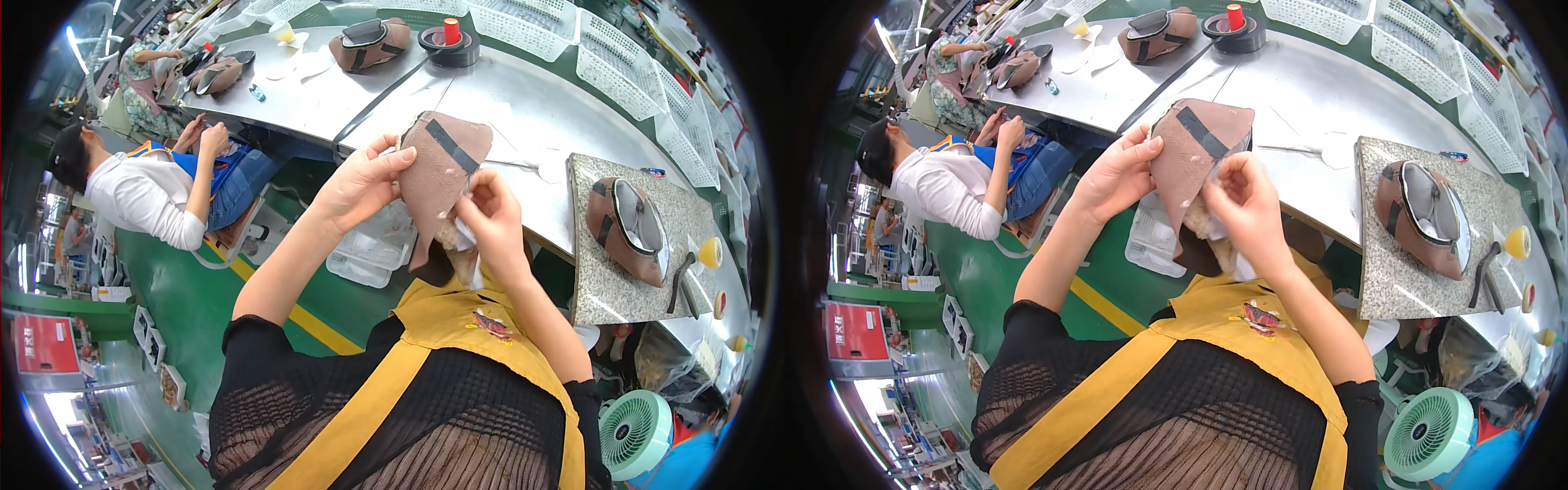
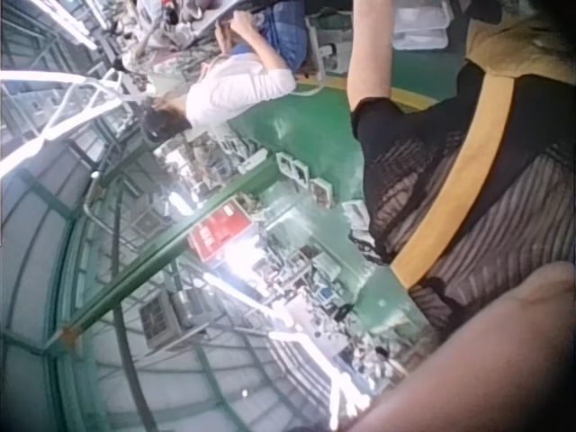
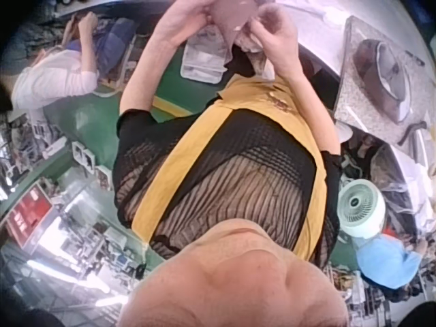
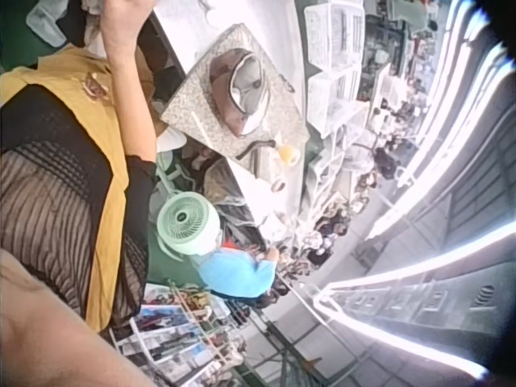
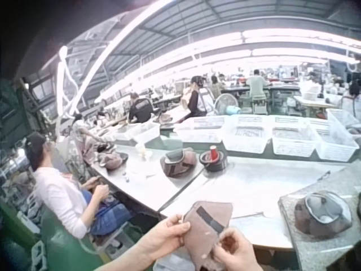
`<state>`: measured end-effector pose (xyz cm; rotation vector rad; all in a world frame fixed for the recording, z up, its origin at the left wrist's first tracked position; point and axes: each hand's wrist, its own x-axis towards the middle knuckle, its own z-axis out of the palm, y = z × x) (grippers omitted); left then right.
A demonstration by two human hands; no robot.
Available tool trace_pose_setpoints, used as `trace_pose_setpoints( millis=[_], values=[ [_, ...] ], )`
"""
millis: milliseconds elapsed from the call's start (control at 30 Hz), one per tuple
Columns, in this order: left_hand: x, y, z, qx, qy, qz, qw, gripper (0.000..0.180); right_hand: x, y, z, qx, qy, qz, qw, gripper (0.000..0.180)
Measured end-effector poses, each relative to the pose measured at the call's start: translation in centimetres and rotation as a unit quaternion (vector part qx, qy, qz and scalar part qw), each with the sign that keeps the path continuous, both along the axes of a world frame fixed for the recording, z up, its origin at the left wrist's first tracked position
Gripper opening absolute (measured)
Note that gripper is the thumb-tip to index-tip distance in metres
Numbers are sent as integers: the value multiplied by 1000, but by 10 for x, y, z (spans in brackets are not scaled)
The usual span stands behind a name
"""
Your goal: The person assembles a slip-on shoe by hand, using a hammer to secure the sole to the upper. They apply adhesive from a bottle to the shoe's interior and use a hammer to tap the sole edges onto a workbench. The process involves repeated hammering and adhesive application to complete the assembly.
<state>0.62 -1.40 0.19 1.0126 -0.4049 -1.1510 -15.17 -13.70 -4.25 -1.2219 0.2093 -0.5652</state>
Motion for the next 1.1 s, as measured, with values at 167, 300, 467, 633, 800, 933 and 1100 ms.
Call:
trace_pose_setpoints(
  millis=[167,300,467,633,800,933,1100],
  values=[
    [5,-2,18,25,-28,-68,997,33,-21,20,12,-484,-31,-53,873,22],
    [17,9,16,78,-83,-151,982,33,-50,-4,21,-414,8,-53,909,18],
    [2,-5,41,133,-257,-289,912,38,-43,-40,40,-394,39,-41,917,37],
    [-12,-16,62,3,-337,-331,881,30,-48,-51,55,-335,91,231,909,40],
    [-25,-24,90,102,-240,-468,844,46,-75,-49,104,-402,14,206,892,33],
    [-19,-42,107,15,-417,-566,711,27,-84,-49,130,-418,13,228,879,34],
    [-20,-47,144,-17,-543,-450,708,29,-112,-73,145,-490,48,123,861,31]
  ],
)
